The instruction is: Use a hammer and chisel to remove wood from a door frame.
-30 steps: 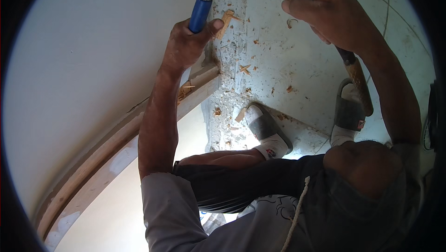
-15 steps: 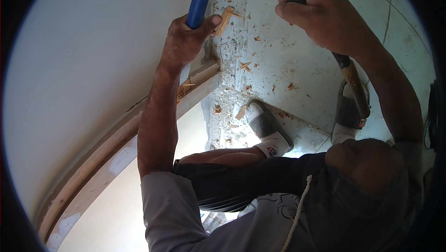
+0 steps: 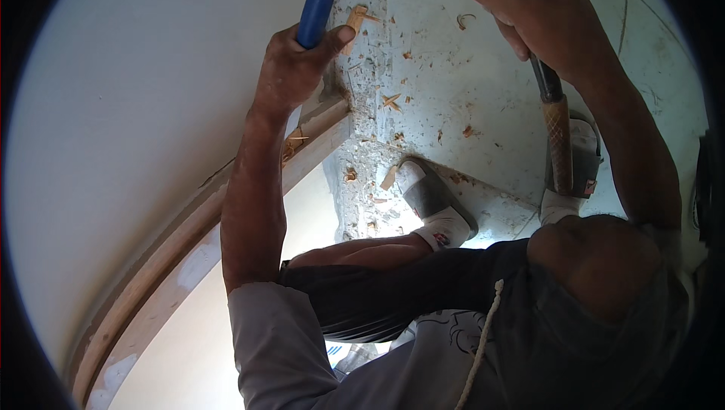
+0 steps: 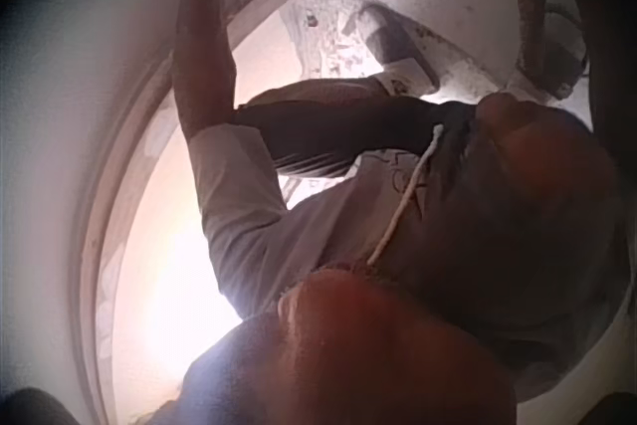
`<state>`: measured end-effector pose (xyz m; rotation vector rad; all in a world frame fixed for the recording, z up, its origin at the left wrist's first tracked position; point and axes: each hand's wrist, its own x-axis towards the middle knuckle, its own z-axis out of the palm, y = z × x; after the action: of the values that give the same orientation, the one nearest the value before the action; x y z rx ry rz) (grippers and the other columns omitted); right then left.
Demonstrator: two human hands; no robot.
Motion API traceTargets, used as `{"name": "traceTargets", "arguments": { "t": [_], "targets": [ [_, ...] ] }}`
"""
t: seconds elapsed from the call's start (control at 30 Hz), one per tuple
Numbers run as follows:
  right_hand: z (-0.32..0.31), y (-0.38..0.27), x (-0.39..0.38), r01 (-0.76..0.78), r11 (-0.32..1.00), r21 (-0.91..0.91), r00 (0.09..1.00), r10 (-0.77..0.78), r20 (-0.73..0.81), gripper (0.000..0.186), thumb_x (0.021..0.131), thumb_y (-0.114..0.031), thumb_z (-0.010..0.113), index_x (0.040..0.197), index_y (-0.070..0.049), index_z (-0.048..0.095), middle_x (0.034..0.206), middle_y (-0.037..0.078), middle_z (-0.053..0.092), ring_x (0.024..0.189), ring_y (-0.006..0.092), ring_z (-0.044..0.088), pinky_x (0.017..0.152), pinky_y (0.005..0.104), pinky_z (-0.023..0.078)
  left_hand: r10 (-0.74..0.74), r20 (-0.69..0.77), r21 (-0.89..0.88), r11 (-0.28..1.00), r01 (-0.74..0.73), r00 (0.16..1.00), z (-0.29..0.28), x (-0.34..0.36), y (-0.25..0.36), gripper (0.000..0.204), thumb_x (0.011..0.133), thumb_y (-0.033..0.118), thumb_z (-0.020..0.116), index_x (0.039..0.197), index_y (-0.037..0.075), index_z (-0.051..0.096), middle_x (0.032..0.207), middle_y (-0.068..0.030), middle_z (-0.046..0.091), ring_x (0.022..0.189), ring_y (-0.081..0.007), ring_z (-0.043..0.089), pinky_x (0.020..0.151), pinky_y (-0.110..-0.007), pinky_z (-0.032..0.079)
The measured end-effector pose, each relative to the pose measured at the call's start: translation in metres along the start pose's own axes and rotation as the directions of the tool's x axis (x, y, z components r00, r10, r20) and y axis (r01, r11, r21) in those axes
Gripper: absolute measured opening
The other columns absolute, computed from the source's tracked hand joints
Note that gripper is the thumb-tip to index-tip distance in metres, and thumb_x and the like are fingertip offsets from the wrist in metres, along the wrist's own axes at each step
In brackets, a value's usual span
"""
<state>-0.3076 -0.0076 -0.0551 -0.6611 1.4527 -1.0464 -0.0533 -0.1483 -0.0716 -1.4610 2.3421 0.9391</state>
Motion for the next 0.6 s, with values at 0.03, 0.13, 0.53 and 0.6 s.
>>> {"name": "traceTargets", "arguments": {
  "t": [0.03, 0.13, 0.53, 0.6],
  "targets": [
    [-0.002, 0.003, -0.001, -0.005, 1.000, 0.001, 1.000, 0.005, -0.011, 0.013, 0.087, -0.015, 0.056, 0.081, -0.006, 0.049, 0.062, 0.002, 0.050, 0.047, 0.0087, 0.046, 0.042, 0.0257, 0.038, -0.007, -0.001, -0.001, 1.000, 0.007, 1.000, 0.001, 0.003, 0.004, 0.051, 0.086, 0.052, 0.067, 0.065, 0.007, 0.054, 0.054, 0.0015, 0.049, 0.049, -0.0070, 0.046, 0.047, -0.027, 0.038],
    [-0.007, 0.024, 0.015, 0.177, 0.968, -0.178, 0.980, -0.158, 0.118, 0.014, 0.084, -0.014, 0.055, 0.081, -0.002, 0.049, 0.061, 0.007, 0.052, 0.052, 0.0167, 0.052, 0.050, 0.0334, 0.043, 0.014, 0.020, -0.051, 0.999, -0.013, 1.000, 0.003, 0.006, 0.005, 0.050, 0.085, 0.051, 0.068, 0.064, 0.008, 0.053, 0.053, 0.0026, 0.047, 0.047, -0.0057, 0.043, 0.045, -0.026, 0.036],
    [0.009, 0.021, 0.017, 0.412, 0.785, -0.462, 0.906, -0.407, 0.117, 0.019, 0.084, -0.015, 0.053, 0.081, 0.003, 0.048, 0.061, 0.014, 0.054, 0.060, 0.0252, 0.058, 0.059, 0.0394, 0.047, -0.032, -0.002, -0.123, 0.992, 0.032, 0.999, 0.004, 0.005, -0.002, 0.046, 0.084, 0.047, 0.071, 0.065, 0.010, 0.053, 0.052, 0.0045, 0.045, 0.044, -0.0038, 0.041, 0.042, -0.023, 0.033],
    [0.003, 0.007, 0.021, 0.196, 0.897, -0.397, 0.973, -0.128, 0.193, 0.020, 0.084, -0.016, 0.053, 0.083, 0.004, 0.049, 0.069, 0.017, 0.057, 0.068, 0.0281, 0.060, 0.064, 0.0410, 0.047, -0.030, -0.015, -0.135, 0.991, 0.027, 0.999, 0.002, 0.006, -0.003, 0.046, 0.084, 0.048, 0.071, 0.065, 0.010, 0.053, 0.052, 0.0045, 0.045, 0.044, -0.0037, 0.041, 0.042, -0.022, 0.033]
  ]
}}
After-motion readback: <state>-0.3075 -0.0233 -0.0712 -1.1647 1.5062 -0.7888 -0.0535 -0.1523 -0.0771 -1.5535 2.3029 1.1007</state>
